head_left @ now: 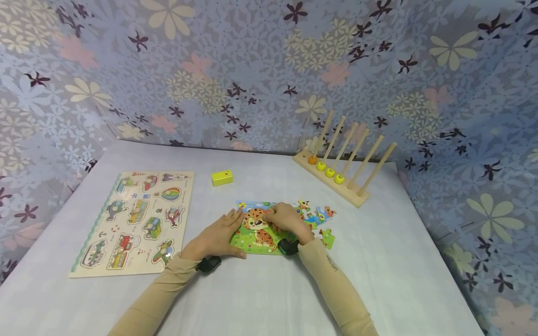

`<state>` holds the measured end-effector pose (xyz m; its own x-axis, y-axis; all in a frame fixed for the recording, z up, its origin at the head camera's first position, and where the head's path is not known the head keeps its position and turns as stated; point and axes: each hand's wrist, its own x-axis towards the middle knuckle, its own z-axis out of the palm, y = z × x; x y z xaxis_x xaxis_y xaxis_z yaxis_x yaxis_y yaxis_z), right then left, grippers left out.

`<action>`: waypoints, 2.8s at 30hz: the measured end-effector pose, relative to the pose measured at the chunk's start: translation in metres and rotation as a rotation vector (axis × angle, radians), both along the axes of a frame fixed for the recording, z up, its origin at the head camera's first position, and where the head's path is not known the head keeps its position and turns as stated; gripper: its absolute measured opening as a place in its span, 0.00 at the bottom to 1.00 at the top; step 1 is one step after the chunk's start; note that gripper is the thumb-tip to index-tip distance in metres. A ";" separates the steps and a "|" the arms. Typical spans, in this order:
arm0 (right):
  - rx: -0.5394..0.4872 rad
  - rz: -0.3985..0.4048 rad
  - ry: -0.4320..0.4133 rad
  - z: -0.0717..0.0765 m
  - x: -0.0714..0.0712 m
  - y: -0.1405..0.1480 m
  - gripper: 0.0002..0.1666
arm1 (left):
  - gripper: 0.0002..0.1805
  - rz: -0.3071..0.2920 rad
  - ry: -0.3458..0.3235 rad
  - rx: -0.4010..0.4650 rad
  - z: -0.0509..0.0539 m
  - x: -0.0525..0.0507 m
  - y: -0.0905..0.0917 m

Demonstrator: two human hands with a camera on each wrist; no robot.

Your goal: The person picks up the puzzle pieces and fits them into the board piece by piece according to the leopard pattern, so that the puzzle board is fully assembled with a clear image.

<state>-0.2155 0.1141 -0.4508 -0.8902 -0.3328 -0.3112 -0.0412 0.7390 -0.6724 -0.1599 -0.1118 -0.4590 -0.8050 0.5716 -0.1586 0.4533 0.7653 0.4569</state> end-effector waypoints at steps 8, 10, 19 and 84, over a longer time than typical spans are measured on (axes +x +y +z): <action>0.025 0.004 0.008 0.004 0.001 -0.001 0.19 | 0.61 -0.003 0.007 0.003 0.000 0.000 0.000; 0.027 0.006 0.007 0.004 0.001 -0.002 0.19 | 0.61 -0.002 0.006 0.002 0.000 0.000 0.000; 0.033 -0.023 0.004 0.001 0.000 -0.002 0.19 | 0.61 -0.002 0.008 -0.006 -0.002 -0.001 0.000; -0.196 0.156 0.167 0.013 -0.003 0.001 0.12 | 0.62 0.019 -0.002 -0.008 -0.005 -0.002 -0.001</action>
